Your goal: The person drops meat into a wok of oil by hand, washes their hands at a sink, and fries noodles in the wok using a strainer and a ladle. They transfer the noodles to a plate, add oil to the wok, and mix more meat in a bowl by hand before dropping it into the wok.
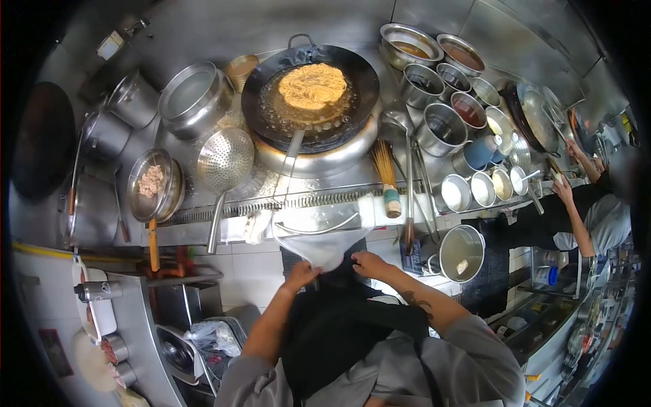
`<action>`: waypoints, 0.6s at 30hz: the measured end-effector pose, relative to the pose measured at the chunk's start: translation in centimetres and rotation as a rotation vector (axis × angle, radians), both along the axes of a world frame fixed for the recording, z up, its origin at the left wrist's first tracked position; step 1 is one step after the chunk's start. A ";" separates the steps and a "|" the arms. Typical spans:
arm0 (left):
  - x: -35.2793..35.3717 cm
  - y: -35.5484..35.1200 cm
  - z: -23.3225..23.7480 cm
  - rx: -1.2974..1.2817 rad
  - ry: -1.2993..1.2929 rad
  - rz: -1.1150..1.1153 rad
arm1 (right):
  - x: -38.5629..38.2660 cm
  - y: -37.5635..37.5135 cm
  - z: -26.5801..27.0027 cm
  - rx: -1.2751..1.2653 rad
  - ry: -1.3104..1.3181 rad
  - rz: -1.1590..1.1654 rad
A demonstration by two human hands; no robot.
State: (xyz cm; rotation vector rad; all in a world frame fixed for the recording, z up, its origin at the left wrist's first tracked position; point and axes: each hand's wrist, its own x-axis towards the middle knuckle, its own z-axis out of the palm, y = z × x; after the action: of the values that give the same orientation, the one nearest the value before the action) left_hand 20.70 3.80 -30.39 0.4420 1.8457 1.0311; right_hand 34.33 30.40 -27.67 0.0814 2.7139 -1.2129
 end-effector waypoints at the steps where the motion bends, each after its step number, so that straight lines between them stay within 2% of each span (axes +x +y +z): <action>1: 1.0 1.7 5.9 0.087 -0.260 0.176 | -1.0 -1.3 -0.9 -0.039 -0.068 -0.046; 2: 1.5 2.4 9.1 0.173 -0.523 0.350 | -1.8 -2.9 -2.8 -0.137 -0.124 -0.197; 3: 1.0 2.1 6.1 0.411 -0.951 0.471 | -3.0 -4.5 -2.4 -0.400 -0.238 -0.373; 5: 1.4 3.1 13.4 0.711 -1.246 0.682 | -5.5 -8.2 -0.6 -0.926 -0.466 -0.723; 6: 1.9 3.1 9.6 0.694 -1.238 0.727 | -6.3 -10.2 -0.4 -0.780 -0.448 -0.640; 7: 2.6 3.0 3.0 0.678 -1.230 0.769 | -7.1 -12.1 -0.1 -0.633 -0.428 -0.557; 8: 3.6 2.3 -0.9 0.660 -1.222 0.809 | -7.4 -13.4 -0.2 -0.487 -0.408 -0.475; 9: 4.8 1.0 -1.6 0.644 -1.029 0.877 | -6.9 -14.3 -1.8 -0.554 -0.352 -0.517; 10: 4.2 1.2 -0.5 0.470 -0.931 0.911 | -5.9 -15.1 -5.1 -0.621 -0.294 -0.560; 11: 3.8 1.4 0.4 0.299 -0.828 0.938 | -5.5 -15.6 -4.7 -0.686 -0.234 -0.601; 12: 3.8 1.3 -0.1 0.417 -0.899 0.965 | -4.7 -15.6 -4.2 -0.590 -0.133 -0.573; 14: 4.3 0.6 -2.2 0.645 -1.041 1.015 | -4.6 -14.7 1.8 -0.269 -0.212 -0.392; 15: 3.9 0.2 -2.1 0.621 -1.103 0.878 | -4.8 -14.2 3.9 -0.112 -0.254 -0.300; 16: 3.2 -0.2 -1.7 0.593 -1.163 0.742 | -4.8 -13.8 4.8 -0.229 -0.341 -0.279; 18: 2.8 0.3 -1.2 0.567 -1.295 0.496 | -5.2 -13.4 5.3 -0.821 -0.437 -0.526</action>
State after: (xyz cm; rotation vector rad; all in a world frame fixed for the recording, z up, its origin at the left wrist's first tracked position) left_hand 23.50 4.06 -31.60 -0.3734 0.4697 1.6262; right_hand 29.13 16.97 -22.34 0.8623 1.7031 -2.0478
